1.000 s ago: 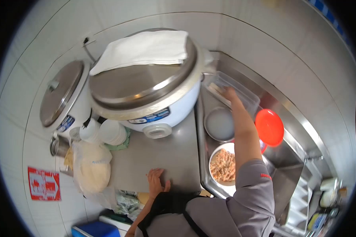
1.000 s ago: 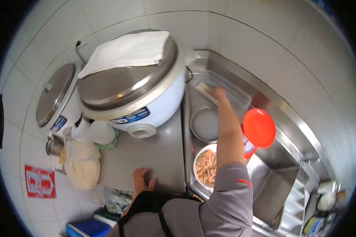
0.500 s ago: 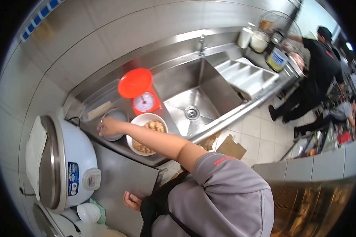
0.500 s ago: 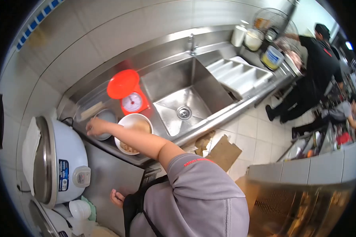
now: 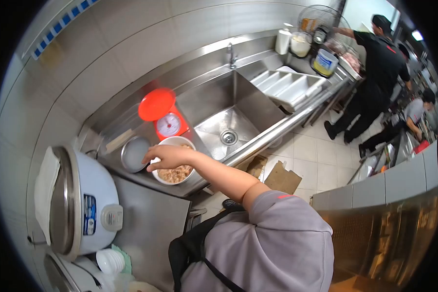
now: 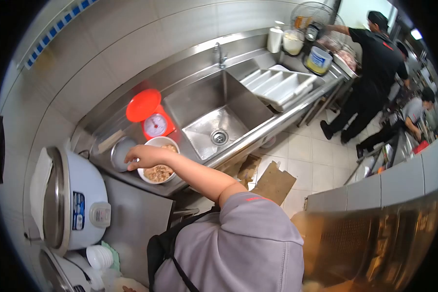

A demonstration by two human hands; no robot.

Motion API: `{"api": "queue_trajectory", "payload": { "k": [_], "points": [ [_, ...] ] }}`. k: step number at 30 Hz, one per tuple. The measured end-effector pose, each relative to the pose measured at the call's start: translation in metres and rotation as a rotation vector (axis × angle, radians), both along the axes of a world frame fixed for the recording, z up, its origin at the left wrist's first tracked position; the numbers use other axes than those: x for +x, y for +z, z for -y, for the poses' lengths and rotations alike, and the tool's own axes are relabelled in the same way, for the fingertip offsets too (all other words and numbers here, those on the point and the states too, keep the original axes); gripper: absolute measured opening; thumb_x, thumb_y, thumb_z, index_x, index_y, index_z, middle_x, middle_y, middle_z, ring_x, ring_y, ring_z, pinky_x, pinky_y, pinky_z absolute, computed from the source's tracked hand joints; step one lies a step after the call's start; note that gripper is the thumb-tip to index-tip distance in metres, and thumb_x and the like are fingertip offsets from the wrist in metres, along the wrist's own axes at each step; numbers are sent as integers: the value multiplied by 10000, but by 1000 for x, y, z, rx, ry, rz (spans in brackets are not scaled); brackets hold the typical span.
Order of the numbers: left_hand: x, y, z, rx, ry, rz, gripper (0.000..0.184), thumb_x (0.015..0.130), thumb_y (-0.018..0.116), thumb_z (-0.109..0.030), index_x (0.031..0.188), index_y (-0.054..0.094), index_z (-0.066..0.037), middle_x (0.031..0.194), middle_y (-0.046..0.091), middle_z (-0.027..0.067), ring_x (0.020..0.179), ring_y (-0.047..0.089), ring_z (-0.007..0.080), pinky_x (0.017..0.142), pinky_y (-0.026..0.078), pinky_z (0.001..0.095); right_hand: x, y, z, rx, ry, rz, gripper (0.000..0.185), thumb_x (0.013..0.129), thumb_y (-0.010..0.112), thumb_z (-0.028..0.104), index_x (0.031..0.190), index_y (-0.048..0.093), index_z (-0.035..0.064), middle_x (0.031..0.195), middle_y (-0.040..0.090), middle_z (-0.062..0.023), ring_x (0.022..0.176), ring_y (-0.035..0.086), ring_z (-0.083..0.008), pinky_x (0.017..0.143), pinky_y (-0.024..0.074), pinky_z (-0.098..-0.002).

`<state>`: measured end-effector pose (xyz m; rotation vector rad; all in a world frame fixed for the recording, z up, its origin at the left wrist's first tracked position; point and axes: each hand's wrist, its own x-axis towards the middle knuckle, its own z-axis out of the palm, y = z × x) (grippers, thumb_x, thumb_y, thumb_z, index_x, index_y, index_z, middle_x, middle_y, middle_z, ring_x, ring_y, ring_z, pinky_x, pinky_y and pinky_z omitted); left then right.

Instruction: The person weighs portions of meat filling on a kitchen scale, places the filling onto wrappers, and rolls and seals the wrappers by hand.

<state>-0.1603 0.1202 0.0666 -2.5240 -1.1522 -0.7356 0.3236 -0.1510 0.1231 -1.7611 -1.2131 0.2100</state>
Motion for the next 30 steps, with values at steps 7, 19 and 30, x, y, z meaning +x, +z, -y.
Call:
{"api": "queue_trajectory", "payload": {
  "k": [7, 19, 30],
  "points": [
    [-105, -73, -89, -139, 175, -248, 253, 870, 478, -110, 1060, 616, -15, 1162, 578, 176, 1172, 480, 357, 1025, 367, 418, -49, 51, -6, -56, 58, -126, 408, 848, 641, 347, 1151, 614, 75, 1130, 598, -102, 1007, 598, -236, 859, 468, -327],
    [-116, -46, -55, -1074, 619, 541, 307, 860, 567, -338, 1054, 608, -103, 1045, 603, 74, 942, 563, 197, 855, 428, 322, -51, 52, -40, 66, 316, -103, 316, 868, 601, 117, 1153, 574, -19, 1063, 576, -90, 1014, 552, -191, 867, 422, -301],
    [-22, -14, 19, -707, 382, 503, 244, 746, 683, -234, 838, 551, -51, 980, 539, 109, 908, 561, 283, 793, 441, 363, -64, 49, -58, 19, 360, -124, 335, 862, 615, 145, 1150, 572, -21, 1065, 583, -90, 1000, 557, -200, 882, 422, -306]
  ]
}}
